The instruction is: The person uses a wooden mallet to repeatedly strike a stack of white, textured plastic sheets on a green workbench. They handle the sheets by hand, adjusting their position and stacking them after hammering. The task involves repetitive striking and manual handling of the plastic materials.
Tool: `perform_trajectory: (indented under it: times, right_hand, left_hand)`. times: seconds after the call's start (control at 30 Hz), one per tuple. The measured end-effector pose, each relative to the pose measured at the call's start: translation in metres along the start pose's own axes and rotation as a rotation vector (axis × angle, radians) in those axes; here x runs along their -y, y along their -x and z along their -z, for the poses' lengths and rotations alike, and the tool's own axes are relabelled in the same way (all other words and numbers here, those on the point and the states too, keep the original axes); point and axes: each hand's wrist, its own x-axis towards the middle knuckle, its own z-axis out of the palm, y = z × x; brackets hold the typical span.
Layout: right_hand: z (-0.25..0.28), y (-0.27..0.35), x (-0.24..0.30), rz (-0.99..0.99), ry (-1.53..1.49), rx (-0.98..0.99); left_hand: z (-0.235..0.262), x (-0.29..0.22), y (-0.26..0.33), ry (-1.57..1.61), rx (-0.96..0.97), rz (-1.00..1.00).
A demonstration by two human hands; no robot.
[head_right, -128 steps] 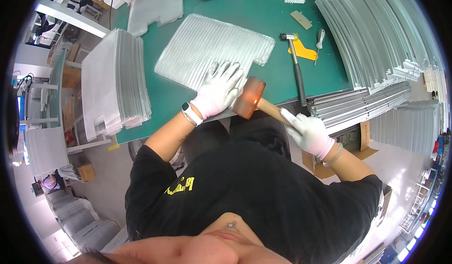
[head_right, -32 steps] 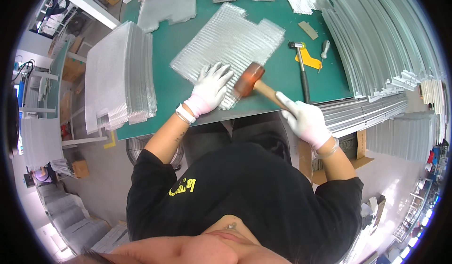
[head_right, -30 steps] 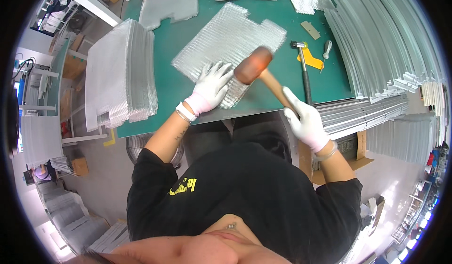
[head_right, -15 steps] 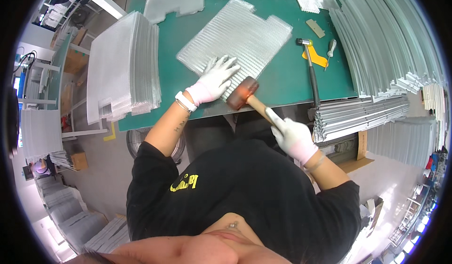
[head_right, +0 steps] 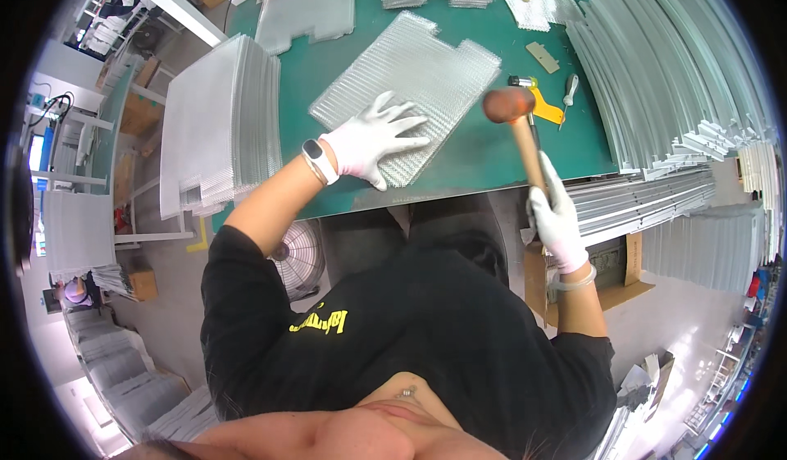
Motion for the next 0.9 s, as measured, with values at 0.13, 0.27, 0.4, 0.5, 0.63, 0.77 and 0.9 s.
perform_trajectory:
  times: [0.13, 0.27, 0.4, 0.5, 0.63, 0.77, 0.9]
  right_hand:
    - [0.045, -0.013, -0.019, 0.133, 0.485, 0.045]
    - [0.070, -0.023, -0.039, 0.275, 0.596, 0.011]
    - [0.083, -0.059, -0.037, 0.136, 0.797, -0.145]
    - [0.094, -0.085, -0.032, 0.255, 0.821, -0.181]
    - [0.102, -0.079, 0.002, 0.341, 0.619, -0.027]
    - [0.079, -0.073, -0.044, 0.701, 0.577, -0.038]
    - [0.057, -0.067, 0.031, 0.315, 0.970, 0.296]
  left_hand:
    - [-0.026, 0.015, -0.034, 0.010, -0.098, -0.201]
    - [-0.041, -0.027, -0.077, 0.127, -0.174, -0.129]
    - [-0.037, -0.074, -0.128, 0.192, -0.259, 0.391]
    - [-0.026, -0.055, -0.162, 0.276, -0.352, 0.708]
    - [0.001, -0.010, -0.167, 0.370, -0.170, 0.623]
    - [-0.045, 0.017, -0.147, 0.132, -0.373, 0.384]
    - [-0.045, 0.013, -0.141, -0.069, -0.463, 0.355]
